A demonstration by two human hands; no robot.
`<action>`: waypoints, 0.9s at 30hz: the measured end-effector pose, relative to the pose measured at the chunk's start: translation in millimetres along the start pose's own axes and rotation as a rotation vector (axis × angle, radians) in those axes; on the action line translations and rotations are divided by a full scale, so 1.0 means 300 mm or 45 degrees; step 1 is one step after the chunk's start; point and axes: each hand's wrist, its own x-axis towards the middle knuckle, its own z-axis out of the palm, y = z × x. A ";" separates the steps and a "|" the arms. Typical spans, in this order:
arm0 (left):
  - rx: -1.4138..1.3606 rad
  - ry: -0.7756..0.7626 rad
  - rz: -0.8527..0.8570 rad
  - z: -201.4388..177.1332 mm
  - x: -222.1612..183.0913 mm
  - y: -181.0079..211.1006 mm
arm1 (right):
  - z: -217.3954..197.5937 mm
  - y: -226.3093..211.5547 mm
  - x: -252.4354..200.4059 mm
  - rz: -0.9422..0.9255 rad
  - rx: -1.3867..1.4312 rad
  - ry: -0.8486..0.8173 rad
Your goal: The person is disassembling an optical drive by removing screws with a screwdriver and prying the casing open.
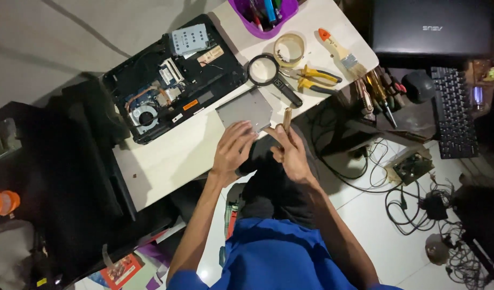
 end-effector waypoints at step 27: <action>0.058 -0.136 -0.215 -0.019 0.062 0.078 | 0.069 0.025 -0.081 0.015 0.038 0.043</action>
